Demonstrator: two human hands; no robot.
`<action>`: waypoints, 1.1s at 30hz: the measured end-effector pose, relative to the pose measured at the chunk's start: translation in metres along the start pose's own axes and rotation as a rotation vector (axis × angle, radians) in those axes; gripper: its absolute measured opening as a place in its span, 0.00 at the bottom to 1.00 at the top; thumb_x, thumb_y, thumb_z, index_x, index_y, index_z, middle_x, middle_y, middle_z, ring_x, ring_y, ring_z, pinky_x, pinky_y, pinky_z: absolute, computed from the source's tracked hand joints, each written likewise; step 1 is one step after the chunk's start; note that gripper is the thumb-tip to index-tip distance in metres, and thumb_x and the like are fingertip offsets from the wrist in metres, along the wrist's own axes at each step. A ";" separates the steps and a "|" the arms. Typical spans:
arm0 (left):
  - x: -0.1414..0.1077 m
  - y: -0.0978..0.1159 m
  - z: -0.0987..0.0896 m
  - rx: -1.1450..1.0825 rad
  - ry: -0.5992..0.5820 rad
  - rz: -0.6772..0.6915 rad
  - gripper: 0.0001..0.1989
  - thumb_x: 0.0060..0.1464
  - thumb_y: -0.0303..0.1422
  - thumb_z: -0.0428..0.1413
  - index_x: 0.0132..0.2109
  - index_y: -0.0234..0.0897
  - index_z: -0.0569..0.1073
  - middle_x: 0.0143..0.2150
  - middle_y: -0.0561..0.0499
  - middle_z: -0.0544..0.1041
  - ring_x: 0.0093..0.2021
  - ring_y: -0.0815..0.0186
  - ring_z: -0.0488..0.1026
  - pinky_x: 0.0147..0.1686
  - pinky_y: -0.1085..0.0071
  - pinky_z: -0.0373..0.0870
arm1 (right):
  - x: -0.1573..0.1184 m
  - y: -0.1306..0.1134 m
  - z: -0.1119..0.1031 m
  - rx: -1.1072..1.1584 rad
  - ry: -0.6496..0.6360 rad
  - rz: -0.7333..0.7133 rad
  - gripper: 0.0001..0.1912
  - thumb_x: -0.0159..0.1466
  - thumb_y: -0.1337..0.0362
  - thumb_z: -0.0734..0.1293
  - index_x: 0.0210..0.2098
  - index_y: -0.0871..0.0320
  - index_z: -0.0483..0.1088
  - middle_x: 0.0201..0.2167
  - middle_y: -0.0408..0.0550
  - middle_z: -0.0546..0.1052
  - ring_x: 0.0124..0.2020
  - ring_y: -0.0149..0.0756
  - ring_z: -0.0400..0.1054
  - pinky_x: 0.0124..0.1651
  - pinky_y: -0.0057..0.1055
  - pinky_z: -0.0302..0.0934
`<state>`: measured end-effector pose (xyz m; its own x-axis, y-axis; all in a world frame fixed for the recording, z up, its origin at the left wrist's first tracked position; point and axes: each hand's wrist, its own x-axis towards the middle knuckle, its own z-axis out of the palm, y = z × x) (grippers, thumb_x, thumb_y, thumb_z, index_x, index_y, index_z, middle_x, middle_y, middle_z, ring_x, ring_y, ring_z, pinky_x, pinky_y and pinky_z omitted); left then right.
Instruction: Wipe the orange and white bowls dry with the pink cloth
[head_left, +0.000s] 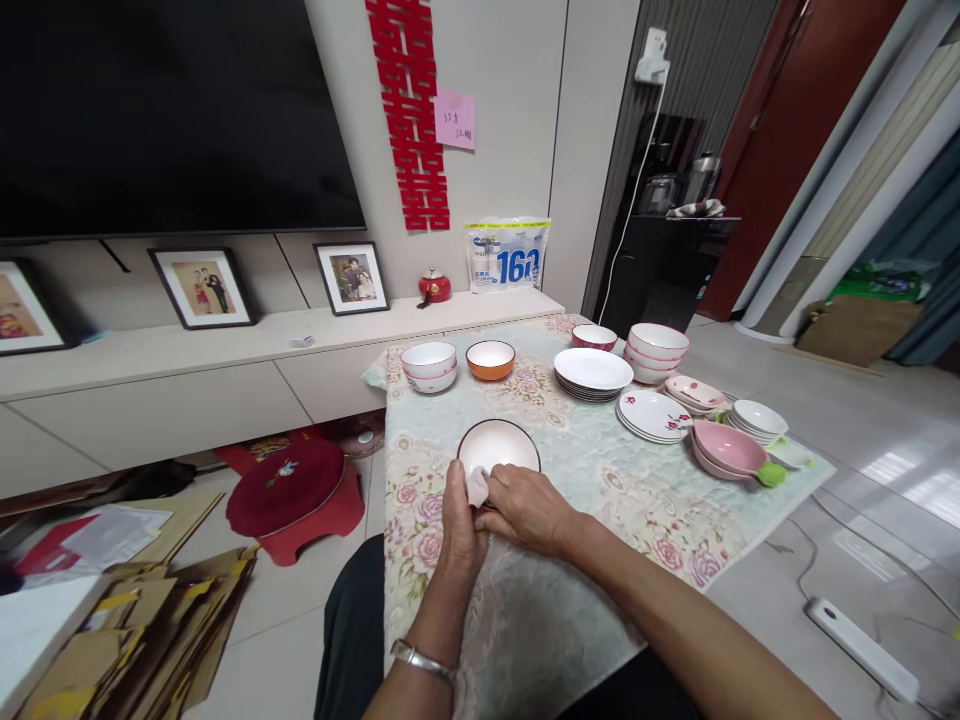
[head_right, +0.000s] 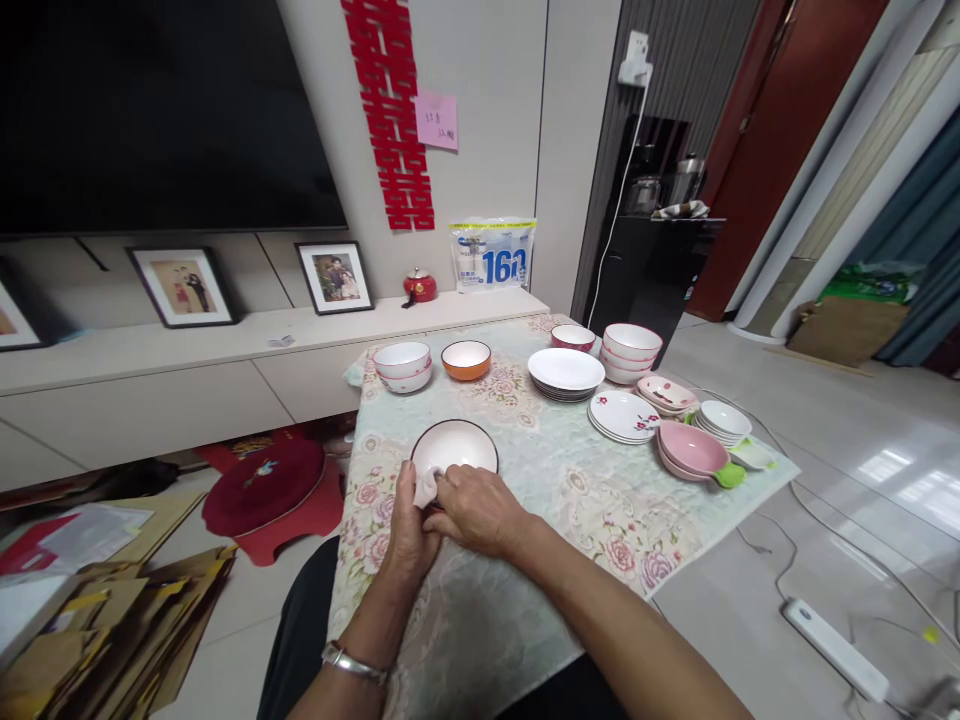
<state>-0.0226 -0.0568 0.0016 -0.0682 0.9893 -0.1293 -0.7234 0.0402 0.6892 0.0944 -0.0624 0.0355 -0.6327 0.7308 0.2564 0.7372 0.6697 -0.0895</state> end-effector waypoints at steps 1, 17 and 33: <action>0.000 0.001 0.003 -0.020 0.005 -0.007 0.22 0.53 0.51 0.59 0.38 0.34 0.77 0.32 0.50 0.80 0.35 0.63 0.78 0.42 0.68 0.73 | 0.001 0.001 0.002 -0.012 0.035 0.006 0.17 0.68 0.52 0.64 0.43 0.61 0.70 0.38 0.53 0.75 0.37 0.41 0.68 0.38 0.33 0.59; -0.002 0.014 0.018 -0.112 0.136 -0.209 0.19 0.67 0.39 0.47 0.51 0.33 0.77 0.46 0.44 0.82 0.43 0.61 0.80 0.47 0.63 0.76 | 0.017 0.027 -0.002 1.892 0.617 0.577 0.20 0.53 0.49 0.74 0.32 0.60 0.73 0.26 0.43 0.76 0.25 0.32 0.69 0.30 0.27 0.63; -0.002 0.010 0.005 -0.270 0.002 -0.197 0.12 0.62 0.25 0.54 0.51 0.32 0.77 0.46 0.43 0.83 0.49 0.63 0.79 0.58 0.65 0.69 | 0.010 0.064 0.031 1.187 0.928 0.907 0.16 0.54 0.51 0.72 0.24 0.57 0.70 0.23 0.40 0.71 0.28 0.34 0.63 0.34 0.30 0.57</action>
<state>-0.0266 -0.0574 0.0127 0.0904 0.9659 -0.2426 -0.8789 0.1920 0.4368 0.1281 -0.0076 0.0024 0.4859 0.8672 0.1089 -0.0750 0.1655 -0.9834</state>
